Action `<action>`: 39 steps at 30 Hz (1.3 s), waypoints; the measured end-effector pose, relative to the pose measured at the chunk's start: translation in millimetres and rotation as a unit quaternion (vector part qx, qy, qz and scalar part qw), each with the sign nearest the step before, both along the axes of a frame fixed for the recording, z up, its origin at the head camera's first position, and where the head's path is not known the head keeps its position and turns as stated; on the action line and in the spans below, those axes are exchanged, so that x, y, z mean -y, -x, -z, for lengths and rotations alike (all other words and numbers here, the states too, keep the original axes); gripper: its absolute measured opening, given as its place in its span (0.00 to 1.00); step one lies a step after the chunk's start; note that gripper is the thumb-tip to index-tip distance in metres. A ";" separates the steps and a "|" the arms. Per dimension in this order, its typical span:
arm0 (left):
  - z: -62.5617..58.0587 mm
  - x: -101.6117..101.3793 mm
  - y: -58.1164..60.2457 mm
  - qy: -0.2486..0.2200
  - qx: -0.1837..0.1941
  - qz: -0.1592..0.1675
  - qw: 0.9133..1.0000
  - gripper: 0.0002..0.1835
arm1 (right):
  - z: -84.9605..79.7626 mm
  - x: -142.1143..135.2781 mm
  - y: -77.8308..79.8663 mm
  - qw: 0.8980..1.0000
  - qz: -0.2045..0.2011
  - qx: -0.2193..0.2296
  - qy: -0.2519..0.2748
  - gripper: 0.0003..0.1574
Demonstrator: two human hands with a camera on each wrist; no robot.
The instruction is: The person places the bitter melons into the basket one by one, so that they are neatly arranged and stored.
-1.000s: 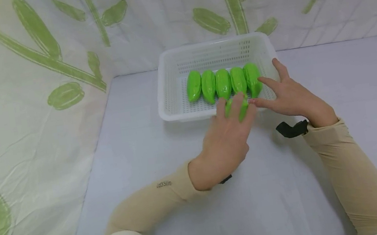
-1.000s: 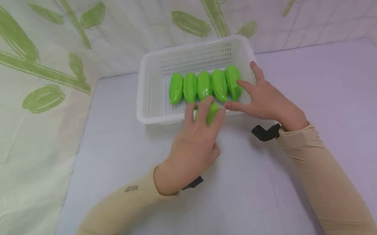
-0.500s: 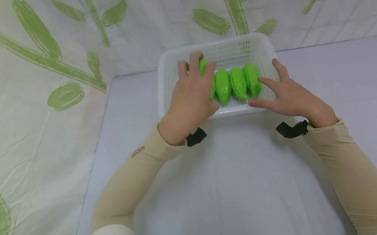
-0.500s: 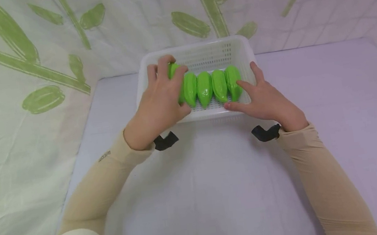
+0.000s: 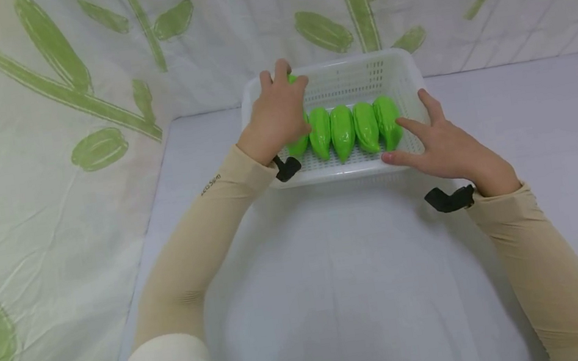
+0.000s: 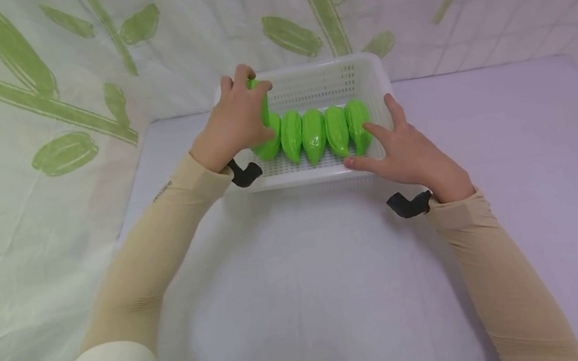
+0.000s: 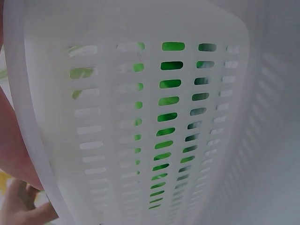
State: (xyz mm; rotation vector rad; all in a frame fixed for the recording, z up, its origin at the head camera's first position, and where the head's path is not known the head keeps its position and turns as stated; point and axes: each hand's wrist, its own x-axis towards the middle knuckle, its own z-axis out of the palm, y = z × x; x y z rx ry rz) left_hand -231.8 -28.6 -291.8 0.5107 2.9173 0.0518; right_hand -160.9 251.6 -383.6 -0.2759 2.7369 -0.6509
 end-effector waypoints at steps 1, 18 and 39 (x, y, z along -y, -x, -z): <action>0.5 1.1 5.1 0.003 0.007 -0.001 1.000 0.44 | -0.3 -0.1 -0.1 1.000 0.001 0.001 0.001 0.67; 27.9 18.0 46.3 0.010 0.063 -0.039 0.997 0.38 | 3.6 -2.7 -8.0 1.000 0.000 0.000 0.009 0.66; 65.6 2.3 58.7 0.049 0.049 -0.004 0.998 0.29 | 11.7 -19.3 -17.6 1.000 0.018 -0.013 0.001 0.65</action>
